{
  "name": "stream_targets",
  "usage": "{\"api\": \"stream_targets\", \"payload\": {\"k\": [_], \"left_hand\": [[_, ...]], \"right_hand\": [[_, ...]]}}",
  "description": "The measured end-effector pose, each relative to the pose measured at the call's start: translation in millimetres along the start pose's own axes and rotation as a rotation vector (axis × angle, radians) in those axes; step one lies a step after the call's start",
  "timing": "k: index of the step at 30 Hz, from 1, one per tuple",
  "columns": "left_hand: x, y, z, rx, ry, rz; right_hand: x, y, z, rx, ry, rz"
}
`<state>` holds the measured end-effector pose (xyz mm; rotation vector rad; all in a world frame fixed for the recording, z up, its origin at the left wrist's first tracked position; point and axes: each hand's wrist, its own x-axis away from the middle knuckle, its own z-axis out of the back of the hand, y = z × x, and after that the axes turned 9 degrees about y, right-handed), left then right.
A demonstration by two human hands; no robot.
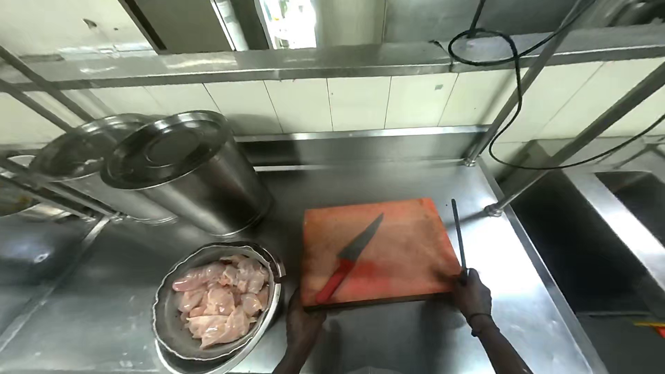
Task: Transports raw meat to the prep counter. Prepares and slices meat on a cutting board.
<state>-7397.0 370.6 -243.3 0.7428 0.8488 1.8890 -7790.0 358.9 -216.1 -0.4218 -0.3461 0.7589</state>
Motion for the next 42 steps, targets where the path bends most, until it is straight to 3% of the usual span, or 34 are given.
{"api": "stream_targets", "payload": {"k": [8,12,15,18,21,24,28,31,36,42], "left_hand": [[1,-29,12,0.097,0.022,-0.042],[-4,-7,29,0.141,-0.046,-0.022],[14,25,28,-0.028,0.033,-0.259],[15,41,10,-0.285,-0.085,-0.453],[0,53,-8,-0.636,-0.227,-0.459],[-10,66,-8,-0.705,-0.326,-0.348],[-4,67,8,-0.303,-0.435,0.009],[14,58,19,0.002,-0.599,0.205],[38,71,18,0.230,-0.676,0.279],[63,91,45,0.565,-0.893,0.282]], "right_hand": [[24,19,-1,-0.008,0.035,0.038],[22,19,-3,-0.060,0.047,0.032],[22,22,-7,-0.135,0.080,0.013],[22,26,-10,-0.182,0.088,0.016],[16,31,-8,-0.184,0.042,0.047],[20,33,1,-0.157,0.038,0.038],[58,31,26,-0.108,0.098,0.050],[88,29,21,-0.271,-0.122,0.048],[110,7,20,-0.480,-0.389,0.059],[144,-47,20,-0.573,-0.474,0.505]]}}
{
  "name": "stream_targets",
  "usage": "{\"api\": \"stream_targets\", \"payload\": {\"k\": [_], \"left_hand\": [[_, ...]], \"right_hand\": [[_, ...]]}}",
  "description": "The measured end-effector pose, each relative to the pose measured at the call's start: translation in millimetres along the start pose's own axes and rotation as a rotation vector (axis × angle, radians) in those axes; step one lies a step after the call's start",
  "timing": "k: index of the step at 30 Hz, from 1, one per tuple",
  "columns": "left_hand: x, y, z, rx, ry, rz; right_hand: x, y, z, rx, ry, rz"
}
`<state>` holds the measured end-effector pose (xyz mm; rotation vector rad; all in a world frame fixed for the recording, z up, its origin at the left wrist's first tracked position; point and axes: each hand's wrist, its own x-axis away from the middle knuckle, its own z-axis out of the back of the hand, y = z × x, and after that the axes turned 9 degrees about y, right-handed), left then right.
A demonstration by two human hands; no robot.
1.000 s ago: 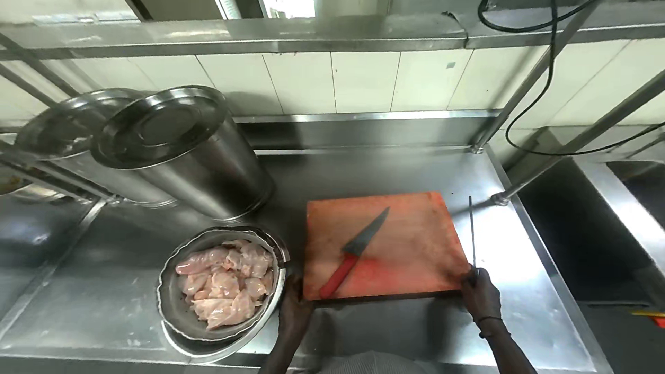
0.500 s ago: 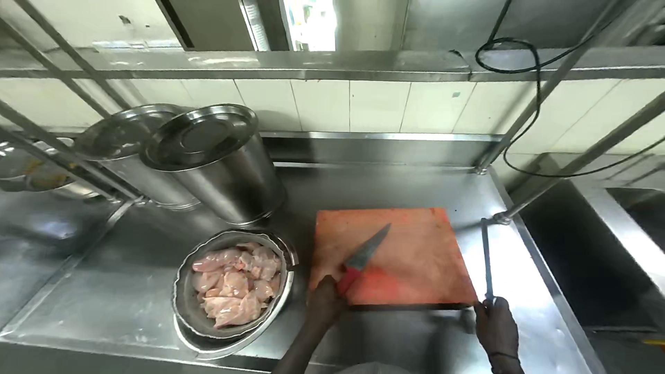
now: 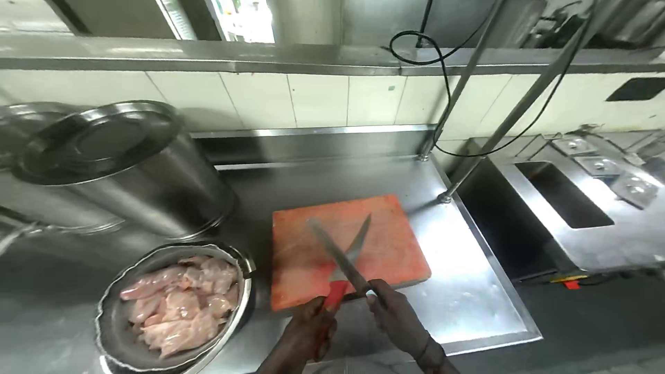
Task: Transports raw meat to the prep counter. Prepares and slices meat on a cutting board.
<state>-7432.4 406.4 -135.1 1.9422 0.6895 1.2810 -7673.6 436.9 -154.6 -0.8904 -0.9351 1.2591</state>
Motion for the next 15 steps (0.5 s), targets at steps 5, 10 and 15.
{"api": "stream_targets", "payload": {"k": [5,10,15], "left_hand": [[24,-8,21,-0.066,-0.027,-0.190],[27,-24,18,-0.947,0.258,-0.717],[23,-25,56,-1.103,0.651,-0.917]], "right_hand": [[-13,62,35,0.093,0.328,-0.287],[2,-2,6,-0.165,0.014,-0.340],[22,-35,18,-0.511,-0.034,-0.460]]}}
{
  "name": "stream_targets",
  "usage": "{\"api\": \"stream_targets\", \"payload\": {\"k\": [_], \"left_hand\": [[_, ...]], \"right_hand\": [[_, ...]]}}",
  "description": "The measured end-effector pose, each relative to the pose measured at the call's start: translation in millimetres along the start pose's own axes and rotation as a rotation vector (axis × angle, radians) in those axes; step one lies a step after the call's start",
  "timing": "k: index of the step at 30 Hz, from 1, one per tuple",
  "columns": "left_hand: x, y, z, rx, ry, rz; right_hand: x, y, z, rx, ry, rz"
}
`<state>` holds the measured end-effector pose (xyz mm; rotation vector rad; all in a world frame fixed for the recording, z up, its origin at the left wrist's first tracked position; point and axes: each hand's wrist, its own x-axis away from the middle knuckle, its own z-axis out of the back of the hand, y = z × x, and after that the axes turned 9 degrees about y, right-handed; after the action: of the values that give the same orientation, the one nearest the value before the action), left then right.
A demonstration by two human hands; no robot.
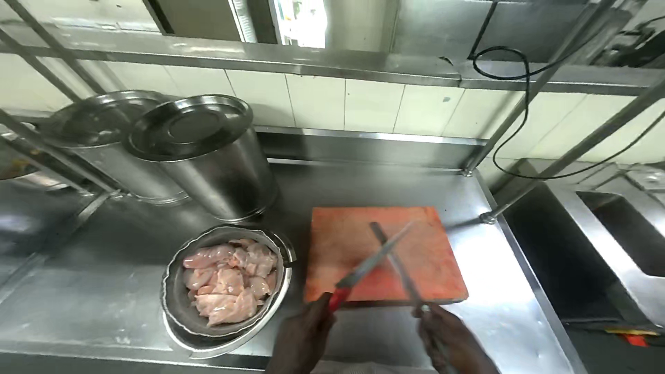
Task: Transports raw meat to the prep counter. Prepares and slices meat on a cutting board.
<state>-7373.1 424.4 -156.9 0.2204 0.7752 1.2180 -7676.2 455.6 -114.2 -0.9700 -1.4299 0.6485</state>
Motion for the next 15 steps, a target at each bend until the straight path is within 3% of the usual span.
{"api": "stream_targets", "payload": {"k": [2,4,7,9,12,14,15], "left_hand": [[0,-19,13,-0.015,0.035,0.066],[1,-19,18,0.138,-0.051,0.169],[2,12,13,0.755,-0.295,0.463],[1,29,14,1.154,-0.432,0.628],[4,22,29,1.292,-0.480,0.685],[10,13,34,1.105,-0.401,0.581],[12,11,34,0.924,-0.368,0.481]], "right_hand": [[12,-7,25,-0.074,0.058,0.099],[12,-9,24,0.059,0.107,0.264],[-7,10,-18,0.524,0.136,0.600],[-20,22,-31,0.544,0.105,0.722],[-35,28,12,0.431,0.306,0.587],[-42,26,47,0.492,0.454,0.433],[-40,21,49,0.518,0.448,0.387]]}}
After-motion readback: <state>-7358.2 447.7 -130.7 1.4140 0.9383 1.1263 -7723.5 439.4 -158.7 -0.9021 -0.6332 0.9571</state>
